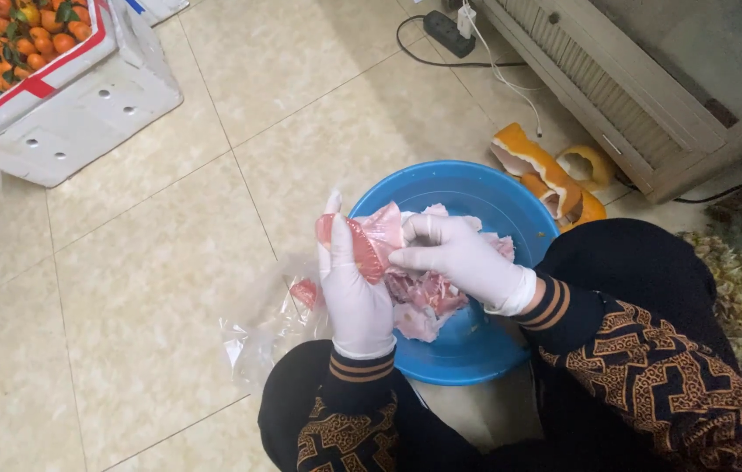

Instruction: Peeling a pomelo by removing the thick outer rind with a knife and then manually separating and cleaning the fruit segments.

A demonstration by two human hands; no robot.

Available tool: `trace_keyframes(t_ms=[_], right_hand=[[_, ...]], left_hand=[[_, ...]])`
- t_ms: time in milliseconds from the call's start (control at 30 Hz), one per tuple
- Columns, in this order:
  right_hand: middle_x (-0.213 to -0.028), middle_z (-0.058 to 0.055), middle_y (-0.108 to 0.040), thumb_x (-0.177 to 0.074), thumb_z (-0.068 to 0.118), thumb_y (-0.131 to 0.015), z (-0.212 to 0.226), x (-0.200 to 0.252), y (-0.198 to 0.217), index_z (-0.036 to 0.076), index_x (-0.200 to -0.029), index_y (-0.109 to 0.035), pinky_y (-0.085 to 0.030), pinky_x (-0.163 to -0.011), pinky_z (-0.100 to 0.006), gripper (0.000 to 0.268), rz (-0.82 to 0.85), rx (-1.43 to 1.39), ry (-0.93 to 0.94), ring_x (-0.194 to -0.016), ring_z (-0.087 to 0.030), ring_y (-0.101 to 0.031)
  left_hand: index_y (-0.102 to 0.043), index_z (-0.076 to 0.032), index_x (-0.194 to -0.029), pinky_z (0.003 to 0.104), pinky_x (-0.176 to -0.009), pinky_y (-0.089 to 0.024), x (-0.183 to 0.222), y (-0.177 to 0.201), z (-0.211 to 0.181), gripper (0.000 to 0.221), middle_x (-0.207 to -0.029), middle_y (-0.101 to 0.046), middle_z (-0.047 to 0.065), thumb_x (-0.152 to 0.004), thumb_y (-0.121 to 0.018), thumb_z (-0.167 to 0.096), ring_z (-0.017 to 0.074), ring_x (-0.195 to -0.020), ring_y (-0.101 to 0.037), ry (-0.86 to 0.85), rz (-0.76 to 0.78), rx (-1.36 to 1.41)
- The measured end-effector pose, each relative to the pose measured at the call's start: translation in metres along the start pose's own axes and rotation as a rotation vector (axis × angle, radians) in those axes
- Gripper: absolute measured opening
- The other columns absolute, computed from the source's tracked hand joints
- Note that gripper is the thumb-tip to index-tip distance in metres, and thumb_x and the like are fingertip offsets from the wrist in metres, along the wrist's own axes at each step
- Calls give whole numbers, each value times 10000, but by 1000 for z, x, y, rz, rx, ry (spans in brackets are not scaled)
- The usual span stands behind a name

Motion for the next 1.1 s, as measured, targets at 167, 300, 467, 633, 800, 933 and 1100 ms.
trace_keyframes(t_ms=[167, 300, 467, 633, 800, 933, 1100], right_hand=[[-552, -73, -679, -828, 72, -816, 18, 8, 11, 56, -708, -730, -513, -559, -257, 149, -62, 215, 134, -570, -127, -600], [-691, -75, -727, -802, 72, -826, 34, 12, 23, 87, -766, -774, -563, -714, -325, 65, -172, 359, 279, -694, -183, -675], [-749, -26, -665, -896, 99, -799, 49, 4, 79, 139, -870, -763, -543, -814, -290, 60, -462, 459, 339, -751, -122, -625], [-918, -178, -738, -824, 146, -786, 71, 13, 61, 43, -1049, -775, -577, -809, -396, 248, -74, 145, -33, -871, -241, -675], [-856, -105, -739, -820, 62, -799, 30, 17, 32, 34, -1019, -799, -542, -761, -347, 201, 63, 99, -94, -826, -192, -643], [-635, -72, -688, -842, 54, -787, 30, 16, 40, 58, -796, -793, -538, -664, -305, 46, -58, 250, 102, -668, -159, -630], [-762, -38, -715, -884, 122, -782, 37, 15, 61, 135, -843, -777, -557, -727, -308, 43, -300, 598, 414, -743, -191, -683]], left_hand=[[-613, -106, -1415, 375, -984, -591, -1, 2, 5, 423, -1104, -702, 134, -1014, -622, -240, 198, -1014, -678, -65, -13, -98], [-672, -73, -1324, 349, -936, -606, 4, -7, 8, 335, -1035, -722, 95, -1013, -636, -192, 155, -935, -675, -74, 34, -129], [-719, -81, -1260, 254, -787, -612, 22, -25, -9, 307, -863, -653, 3, -980, -684, -202, 80, -817, -659, -12, 17, -113], [-667, -8, -1328, 320, -785, -662, 14, -13, -4, 391, -812, -565, -5, -996, -651, -215, 98, -819, -681, -44, 121, -119], [-639, -52, -1374, 342, -885, -641, 16, -21, 5, 425, -864, -577, 15, -998, -638, -250, 113, -879, -673, -13, 134, -143], [-648, -94, -1376, 353, -965, -586, -3, 5, 24, 404, -1029, -647, 59, -1009, -628, -260, 129, -954, -662, 14, 159, -224], [-685, -78, -1297, 362, -819, -633, 15, -15, 15, 335, -868, -710, 96, -1008, -635, -240, 140, -761, -706, 56, 272, -254]])
Point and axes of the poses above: each hand's wrist, its own x-axis away from the middle knuckle, its own y-axis out of the back of the hand, z = x × y, the point moved 3 cm from there along -x, towards the middle knuckle
